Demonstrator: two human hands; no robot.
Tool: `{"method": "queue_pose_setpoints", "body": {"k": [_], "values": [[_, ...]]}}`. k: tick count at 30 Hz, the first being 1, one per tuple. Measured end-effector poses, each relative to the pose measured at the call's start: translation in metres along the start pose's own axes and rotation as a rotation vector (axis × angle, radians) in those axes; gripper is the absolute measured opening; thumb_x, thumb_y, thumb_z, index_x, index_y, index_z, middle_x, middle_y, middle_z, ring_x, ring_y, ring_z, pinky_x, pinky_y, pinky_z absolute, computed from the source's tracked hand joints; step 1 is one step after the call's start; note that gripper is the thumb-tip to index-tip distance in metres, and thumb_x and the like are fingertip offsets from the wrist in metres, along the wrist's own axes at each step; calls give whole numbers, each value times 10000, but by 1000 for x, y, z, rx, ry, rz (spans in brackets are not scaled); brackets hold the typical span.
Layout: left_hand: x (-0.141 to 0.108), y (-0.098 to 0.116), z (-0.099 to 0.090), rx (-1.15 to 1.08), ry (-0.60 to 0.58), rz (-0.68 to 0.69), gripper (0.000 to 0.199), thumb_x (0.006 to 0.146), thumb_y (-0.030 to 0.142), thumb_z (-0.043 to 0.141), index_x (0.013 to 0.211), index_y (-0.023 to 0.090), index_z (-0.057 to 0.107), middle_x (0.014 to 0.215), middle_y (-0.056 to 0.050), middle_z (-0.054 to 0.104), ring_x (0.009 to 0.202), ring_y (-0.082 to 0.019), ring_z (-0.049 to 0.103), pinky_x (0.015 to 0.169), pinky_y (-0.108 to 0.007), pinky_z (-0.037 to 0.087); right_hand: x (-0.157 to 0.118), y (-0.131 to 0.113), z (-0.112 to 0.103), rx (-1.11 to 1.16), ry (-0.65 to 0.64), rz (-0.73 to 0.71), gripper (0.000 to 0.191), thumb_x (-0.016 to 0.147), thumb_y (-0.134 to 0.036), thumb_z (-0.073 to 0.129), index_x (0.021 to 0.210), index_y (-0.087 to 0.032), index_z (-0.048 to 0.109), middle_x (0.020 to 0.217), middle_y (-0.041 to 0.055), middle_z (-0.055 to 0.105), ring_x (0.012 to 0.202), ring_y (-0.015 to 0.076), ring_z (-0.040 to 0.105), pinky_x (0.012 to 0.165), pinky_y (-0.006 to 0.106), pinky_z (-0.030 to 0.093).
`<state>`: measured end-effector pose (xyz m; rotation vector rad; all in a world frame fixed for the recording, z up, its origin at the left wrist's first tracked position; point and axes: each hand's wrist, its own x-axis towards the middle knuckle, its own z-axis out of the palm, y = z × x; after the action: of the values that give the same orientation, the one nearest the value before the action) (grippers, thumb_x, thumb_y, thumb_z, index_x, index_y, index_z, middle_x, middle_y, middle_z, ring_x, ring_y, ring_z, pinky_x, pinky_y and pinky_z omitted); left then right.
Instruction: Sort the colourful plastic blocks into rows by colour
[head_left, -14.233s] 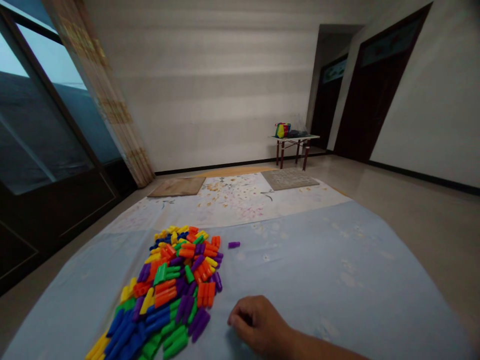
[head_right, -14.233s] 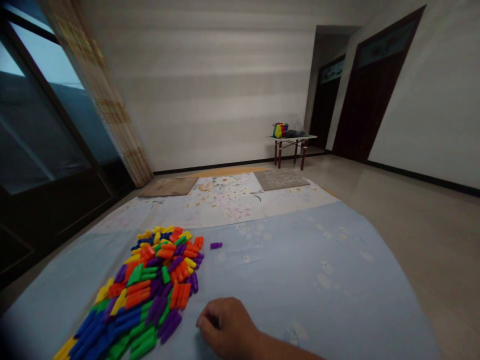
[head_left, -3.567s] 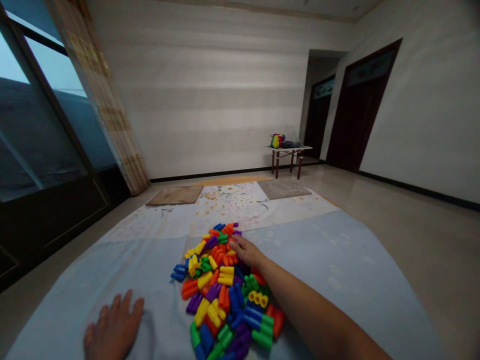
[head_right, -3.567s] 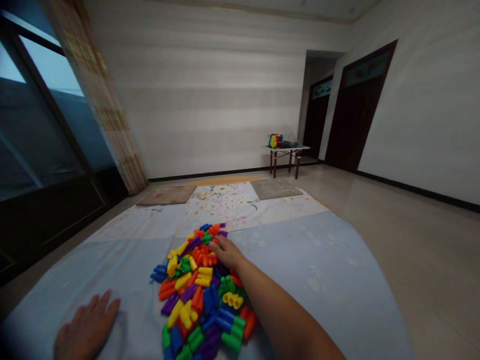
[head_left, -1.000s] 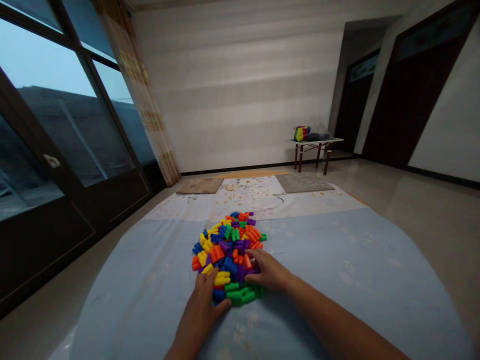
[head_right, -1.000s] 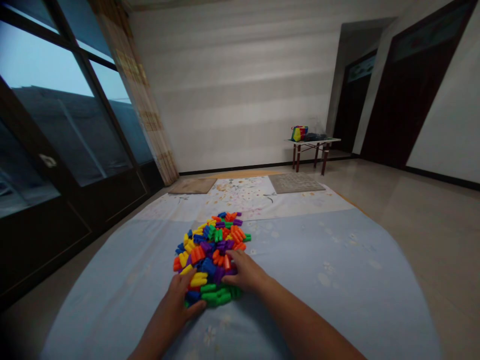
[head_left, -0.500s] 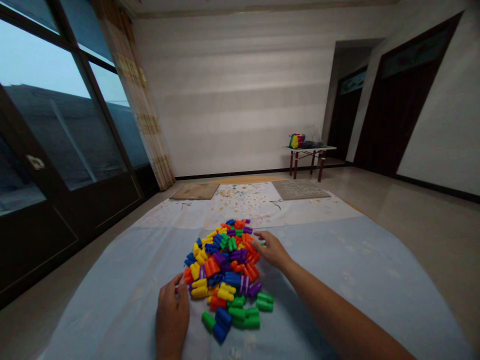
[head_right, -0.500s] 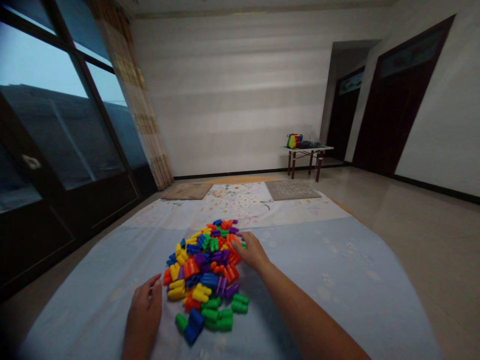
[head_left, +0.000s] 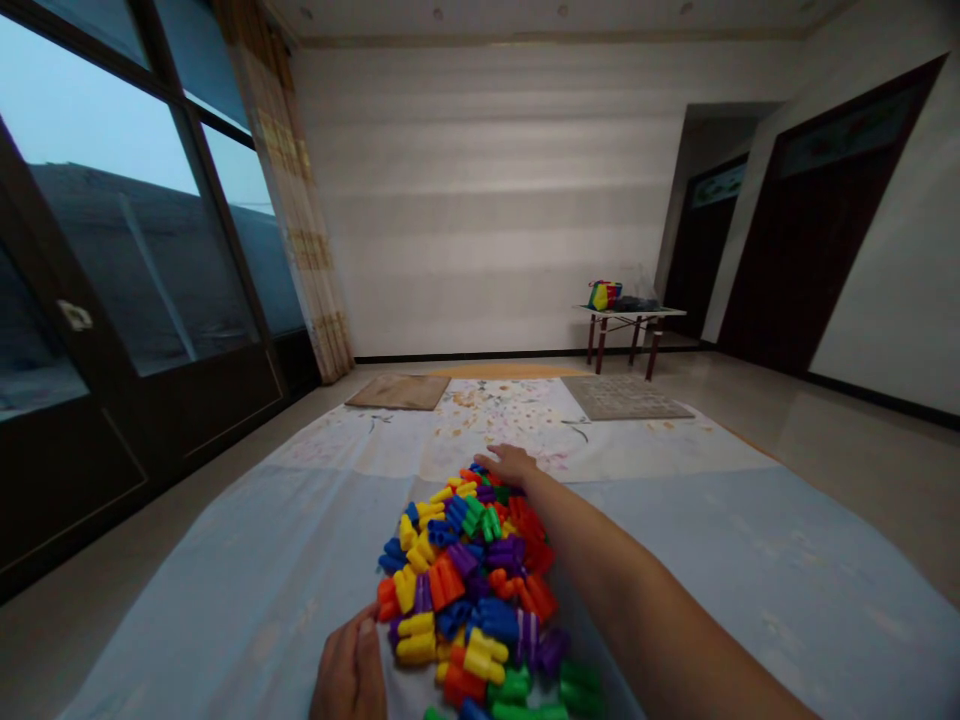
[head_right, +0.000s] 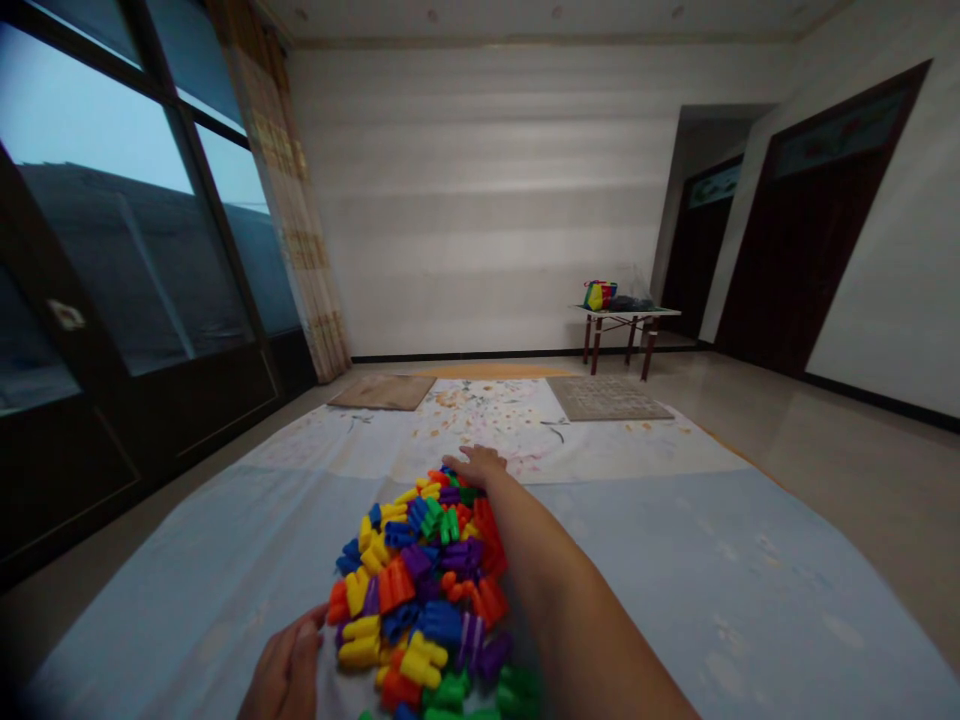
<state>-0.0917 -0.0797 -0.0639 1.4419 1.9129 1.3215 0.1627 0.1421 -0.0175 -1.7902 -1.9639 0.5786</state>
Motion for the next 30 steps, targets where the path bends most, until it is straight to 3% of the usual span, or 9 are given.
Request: {"method": "queue_pose_setpoints", "body": {"k": [5, 8, 13, 18, 23, 26, 30], "values": [[-1, 2, 0, -2, -17, 2, 539, 765, 577, 304, 1005, 173, 568, 1082, -110, 580, 1067, -243, 522, 1015, -386, 396, 4, -19, 9, -65, -128, -22, 748, 636, -828, 447, 1133, -305, 641, 1254, 100, 588, 1192, 384, 463, 968, 629, 268], [-1, 1, 1, -7, 23, 28, 534, 759, 586, 309, 973, 175, 575, 1041, -112, 591, 1022, -247, 539, 972, -396, 429, -9, -25, 9, -96, -179, -38, 735, 653, -842, 392, 1112, -329, 649, 1227, 82, 609, 1192, 391, 457, 956, 654, 262], [1, -3, 2, -29, 39, 43, 575, 743, 621, 300, 962, 176, 590, 1002, -110, 599, 997, -250, 541, 929, -417, 446, -44, -31, 4, -188, -242, -75, 768, 694, -833, 323, 1251, -353, 544, 1295, 85, 559, 1215, 397, 433, 945, 673, 265], [5, -6, 3, -23, 52, 36, 582, 733, 626, 301, 955, 172, 589, 1015, -119, 594, 1006, -255, 538, 961, -429, 414, -68, -34, -1, -129, -307, -95, 654, 723, -767, 404, 1207, -365, 585, 1247, 46, 602, 1183, 365, 488, 958, 569, 341], [6, -7, 2, -15, 56, 11, 592, 730, 625, 291, 967, 167, 581, 1037, -124, 587, 1032, -264, 531, 972, -431, 403, -69, -16, -15, 59, -132, -44, 467, 801, -628, 453, 1087, -326, 665, 1131, 32, 670, 1116, 298, 557, 959, 462, 375], [4, -4, 2, -15, 57, 14, 577, 731, 618, 295, 965, 177, 581, 1032, -117, 592, 1031, -261, 535, 966, -425, 410, -74, 2, -20, 99, -54, -56, 523, 867, -603, 347, 1039, -241, 684, 1112, 76, 673, 1108, 266, 560, 951, 397, 388], [2, -2, 2, -15, 75, 29, 543, 734, 605, 301, 934, 189, 587, 1001, -111, 604, 1002, -255, 549, 938, -410, 434, -92, 19, -12, 185, -61, -142, 638, 899, -609, 220, 939, -192, 701, 1003, 68, 707, 976, 213, 625, 865, 310, 451]]}}
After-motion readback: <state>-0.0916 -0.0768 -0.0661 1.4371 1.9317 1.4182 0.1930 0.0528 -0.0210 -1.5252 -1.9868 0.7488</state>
